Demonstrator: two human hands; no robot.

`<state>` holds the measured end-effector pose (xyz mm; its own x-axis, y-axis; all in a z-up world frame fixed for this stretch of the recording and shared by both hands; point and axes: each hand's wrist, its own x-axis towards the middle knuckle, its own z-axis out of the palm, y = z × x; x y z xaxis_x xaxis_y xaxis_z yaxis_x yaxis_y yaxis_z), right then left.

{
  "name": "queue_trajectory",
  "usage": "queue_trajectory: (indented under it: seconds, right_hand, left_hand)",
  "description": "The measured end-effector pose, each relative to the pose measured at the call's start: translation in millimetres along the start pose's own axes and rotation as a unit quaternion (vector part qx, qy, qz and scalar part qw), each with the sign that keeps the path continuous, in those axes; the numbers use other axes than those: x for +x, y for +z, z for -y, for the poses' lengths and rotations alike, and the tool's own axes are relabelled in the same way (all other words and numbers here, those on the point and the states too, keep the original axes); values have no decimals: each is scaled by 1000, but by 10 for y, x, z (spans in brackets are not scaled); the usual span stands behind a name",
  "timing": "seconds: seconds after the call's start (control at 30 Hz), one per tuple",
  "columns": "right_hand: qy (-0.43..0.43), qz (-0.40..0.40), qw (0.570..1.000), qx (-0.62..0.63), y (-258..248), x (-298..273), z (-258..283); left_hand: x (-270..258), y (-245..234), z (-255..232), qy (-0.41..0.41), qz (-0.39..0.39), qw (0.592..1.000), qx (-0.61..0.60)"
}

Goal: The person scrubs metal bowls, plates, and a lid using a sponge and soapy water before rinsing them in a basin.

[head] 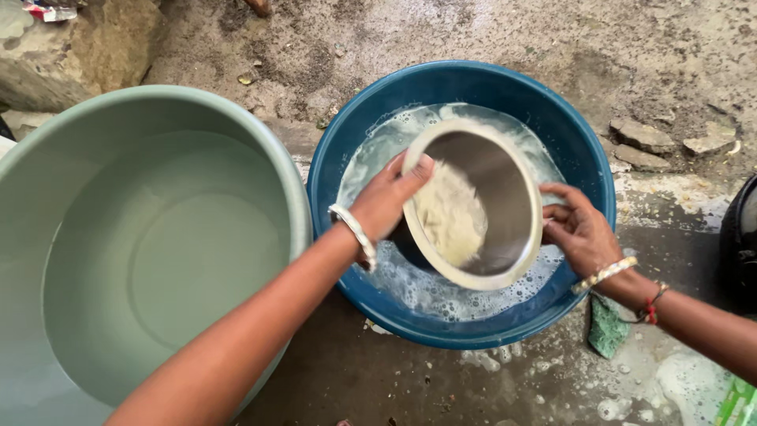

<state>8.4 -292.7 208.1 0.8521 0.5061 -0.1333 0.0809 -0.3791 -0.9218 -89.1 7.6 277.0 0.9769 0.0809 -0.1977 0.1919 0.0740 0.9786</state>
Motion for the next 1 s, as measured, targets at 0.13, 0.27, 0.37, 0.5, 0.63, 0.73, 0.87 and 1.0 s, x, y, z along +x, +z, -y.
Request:
queue_trajectory:
  seconds: [0.13, 0.27, 0.37, 0.5, 0.63, 0.73, 0.87, 1.0]
  right_hand:
    - [57, 85, 983, 155, 19, 66, -122]
    - [2, 75, 986, 148, 80, 29, -95]
    - [-99, 52, 985, 128, 58, -49, -14]
    - [-208, 7, 978, 3, -88, -116, 194]
    - [-304, -19, 949, -78, -186, -244, 466]
    - [-249, -60, 950, -177, -225, -277, 772]
    - [-191, -59, 965, -171, -186, -139, 1147]
    - [8, -15, 995, -100, -190, -39, 1321]
  left_hand:
    - [-311, 142, -178, 125, -75, 966, 215]
    - [-406, 128, -291, 269, -74, 896, 346]
    - [-444, 30, -248, 317, -50, 900, 296]
    - [-463, -60, -124, 339, -49, 899, 271]
    - [-470, -72, 126, 330, -29, 933, 138]
    - [-386, -106, 409, 253, -30, 962, 97]
    - [-182, -180, 667, 67, -51, 991, 100]
    - [-98, -138, 601, -129, 26, 968, -214]
